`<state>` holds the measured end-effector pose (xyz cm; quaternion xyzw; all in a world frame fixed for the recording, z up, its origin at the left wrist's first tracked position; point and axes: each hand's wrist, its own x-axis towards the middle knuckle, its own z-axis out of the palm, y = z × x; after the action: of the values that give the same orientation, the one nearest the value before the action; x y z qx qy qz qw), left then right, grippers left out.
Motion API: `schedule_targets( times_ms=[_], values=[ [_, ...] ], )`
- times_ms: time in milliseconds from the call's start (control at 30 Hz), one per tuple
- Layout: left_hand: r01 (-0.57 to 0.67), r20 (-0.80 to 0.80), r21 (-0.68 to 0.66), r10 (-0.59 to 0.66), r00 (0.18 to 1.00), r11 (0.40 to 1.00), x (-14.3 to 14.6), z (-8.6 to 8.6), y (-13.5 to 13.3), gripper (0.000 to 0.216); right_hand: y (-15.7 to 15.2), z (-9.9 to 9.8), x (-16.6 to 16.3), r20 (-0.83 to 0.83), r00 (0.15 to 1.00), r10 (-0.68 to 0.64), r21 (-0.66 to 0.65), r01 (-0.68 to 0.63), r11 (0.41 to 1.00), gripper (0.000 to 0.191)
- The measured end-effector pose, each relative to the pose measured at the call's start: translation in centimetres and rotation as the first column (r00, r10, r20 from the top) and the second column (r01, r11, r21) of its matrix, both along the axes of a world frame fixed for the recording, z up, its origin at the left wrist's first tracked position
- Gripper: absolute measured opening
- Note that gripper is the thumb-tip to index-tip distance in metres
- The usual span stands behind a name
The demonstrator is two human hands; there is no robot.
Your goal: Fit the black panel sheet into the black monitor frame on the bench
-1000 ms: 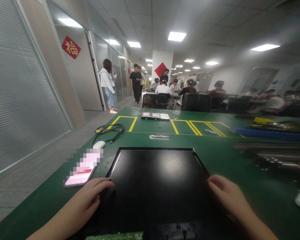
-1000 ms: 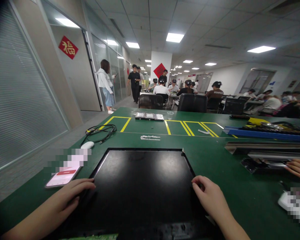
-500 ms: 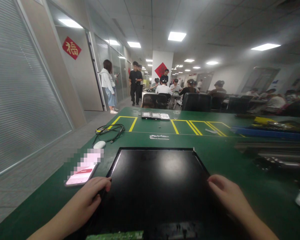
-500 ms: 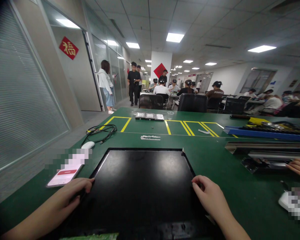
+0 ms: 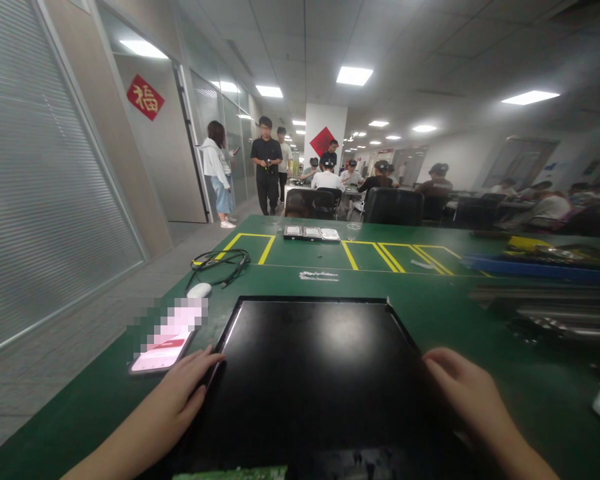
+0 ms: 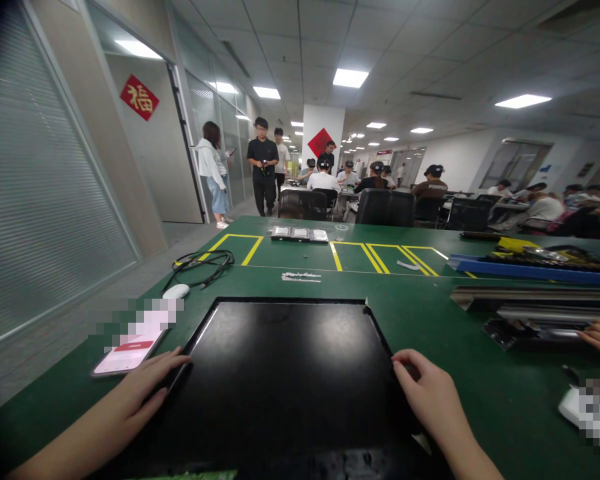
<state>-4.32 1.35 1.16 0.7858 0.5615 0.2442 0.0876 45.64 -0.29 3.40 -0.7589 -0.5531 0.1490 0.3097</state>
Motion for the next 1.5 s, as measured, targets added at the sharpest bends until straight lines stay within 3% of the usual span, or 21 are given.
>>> schedule_targets(
  times_ms=[133, 333, 500, 600, 700, 800, 933, 1033, 1133, 1333, 1500],
  values=[
    [0.002, 0.037, -0.071, 0.001, 0.999, 0.997, -0.2, 0.2, 0.1, 0.04, 0.2, -0.3, 0.3, 0.006, 0.998, -0.066, -0.068, 0.067, 0.995, 0.031],
    [-0.066, 0.25, -0.051, 0.077, 0.965, 0.997, 0.8, 0.3, -0.3, 0.037, 0.7, -1.8, 0.7, 0.035, 0.999, 0.018, -0.024, -0.017, 1.0, 0.034],
    [-0.015, 0.439, -0.209, 0.108, 0.892, 0.978, 0.8, 1.9, 0.1, 0.031, 0.9, -2.4, 1.0, 0.037, 0.999, 0.022, -0.028, -0.021, 0.999, 0.036],
    [-0.053, 0.619, -0.31, 0.244, 0.746, 0.949, 1.0, 2.2, 0.1, 0.028, 0.9, -2.4, 1.1, 0.054, 0.998, 0.031, -0.033, -0.03, 0.999, 0.036],
    [-0.041, 0.749, -0.458, 0.411, 0.52, 0.888, 1.8, 2.5, 0.0, 0.028, 0.9, -2.4, 1.1, 0.071, 0.996, 0.056, -0.042, -0.053, 0.998, 0.038],
    [0.039, 0.776, -0.589, 0.551, 0.307, 0.807, 2.9, 3.2, -0.3, 0.037, 0.9, -2.4, 1.1, 0.063, 0.996, 0.066, -0.057, -0.063, 0.996, 0.04],
    [0.154, 0.76, -0.65, 0.627, 0.172, 0.744, 3.8, 3.9, -0.6, 0.05, 0.8, -2.0, 0.7, 0.069, 0.995, 0.07, -0.057, -0.066, 0.996, 0.04],
    [0.282, 0.771, -0.633, 0.618, 0.151, 0.721, 3.9, 4.1, -0.7, 0.07, 0.7, -1.8, 0.4, 0.077, 0.994, 0.072, -0.073, -0.066, 0.995, 0.04],
    [0.329, 0.772, -0.627, 0.62, 0.141, 0.706, 3.9, 4.3, -0.9, 0.088, 0.7, -1.7, 0.3, 0.084, 0.993, 0.081, -0.093, -0.073, 0.993, 0.041],
    [0.252, 0.75, -0.661, 0.615, 0.245, 0.706, 4.3, 5.0, -1.0, 0.104, 0.8, -2.1, 0.5, 0.095, 0.99, 0.105, -0.077, -0.098, 0.992, 0.041],
    [0.257, 0.727, -0.686, 0.641, 0.244, 0.68, 4.3, 5.2, -1.1, 0.103, 0.9, -2.1, 0.6, 0.094, 0.99, 0.103, -0.097, -0.093, 0.991, 0.041]
  ],
)
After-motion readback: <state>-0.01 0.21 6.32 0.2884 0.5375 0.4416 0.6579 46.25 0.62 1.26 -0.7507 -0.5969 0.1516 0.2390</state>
